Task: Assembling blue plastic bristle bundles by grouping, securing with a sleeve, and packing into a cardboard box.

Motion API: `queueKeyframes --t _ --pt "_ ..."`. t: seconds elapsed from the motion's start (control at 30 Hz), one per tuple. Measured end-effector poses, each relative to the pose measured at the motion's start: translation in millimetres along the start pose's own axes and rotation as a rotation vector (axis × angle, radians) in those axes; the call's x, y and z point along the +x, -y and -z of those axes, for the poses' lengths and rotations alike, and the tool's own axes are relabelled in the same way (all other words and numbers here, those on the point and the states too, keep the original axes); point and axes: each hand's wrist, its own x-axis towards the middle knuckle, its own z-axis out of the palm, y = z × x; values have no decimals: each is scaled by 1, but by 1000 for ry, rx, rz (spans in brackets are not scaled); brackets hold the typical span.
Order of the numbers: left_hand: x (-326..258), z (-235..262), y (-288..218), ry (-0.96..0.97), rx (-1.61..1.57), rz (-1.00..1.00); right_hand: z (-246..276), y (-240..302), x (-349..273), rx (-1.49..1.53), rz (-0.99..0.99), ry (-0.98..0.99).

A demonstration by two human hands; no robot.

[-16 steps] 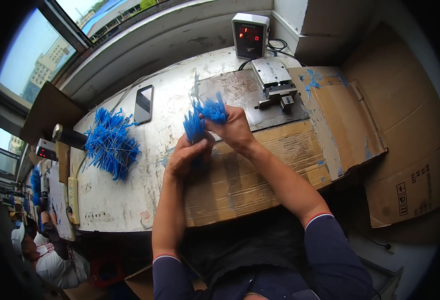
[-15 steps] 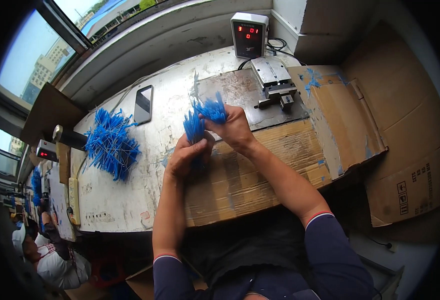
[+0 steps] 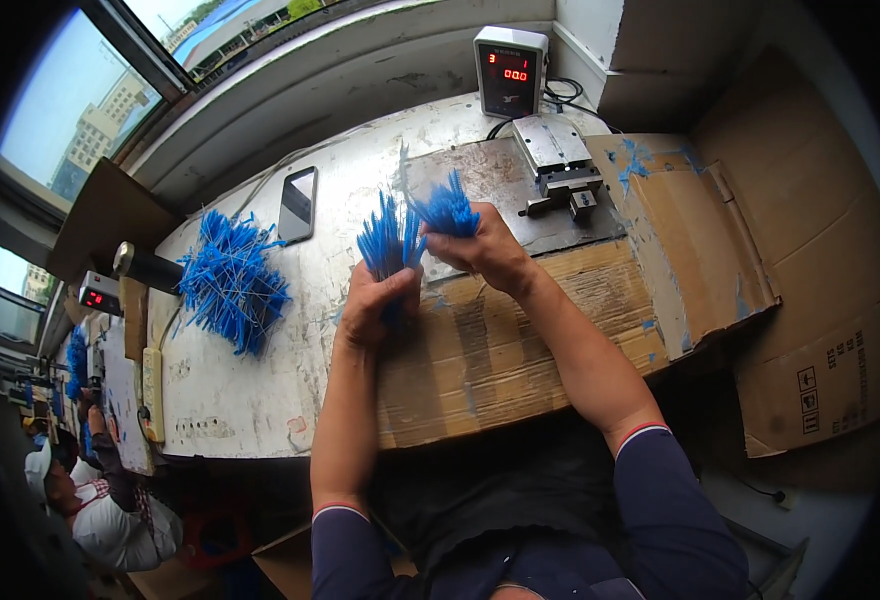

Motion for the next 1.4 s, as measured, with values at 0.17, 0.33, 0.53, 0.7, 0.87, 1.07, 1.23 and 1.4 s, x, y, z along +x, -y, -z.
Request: queueKeyframes --t 0.17,0.33,0.53,0.7,0.87,1.07,1.23,1.4 --pt "0 -5 -5 -10 34 11 4 1 1 225 -112 80" --pt "-1 -8 -4 28 -9 41 1 10 -1 354 -190 45" --pt "-1 -3 -2 -22 1 50 -2 3 2 319 -170 19" --pt "2 0 3 -29 49 32 -5 1 2 310 -168 -30" --pt "1 2 4 -31 56 47 -5 -2 2 294 -190 -50" --pt "0 -2 -2 -35 47 106 -3 0 0 144 -128 -58" --pt "2 8 3 5 62 125 -3 -6 2 24 -57 -61" --pt "1 6 2 16 42 136 -4 -2 1 -65 11 -54"
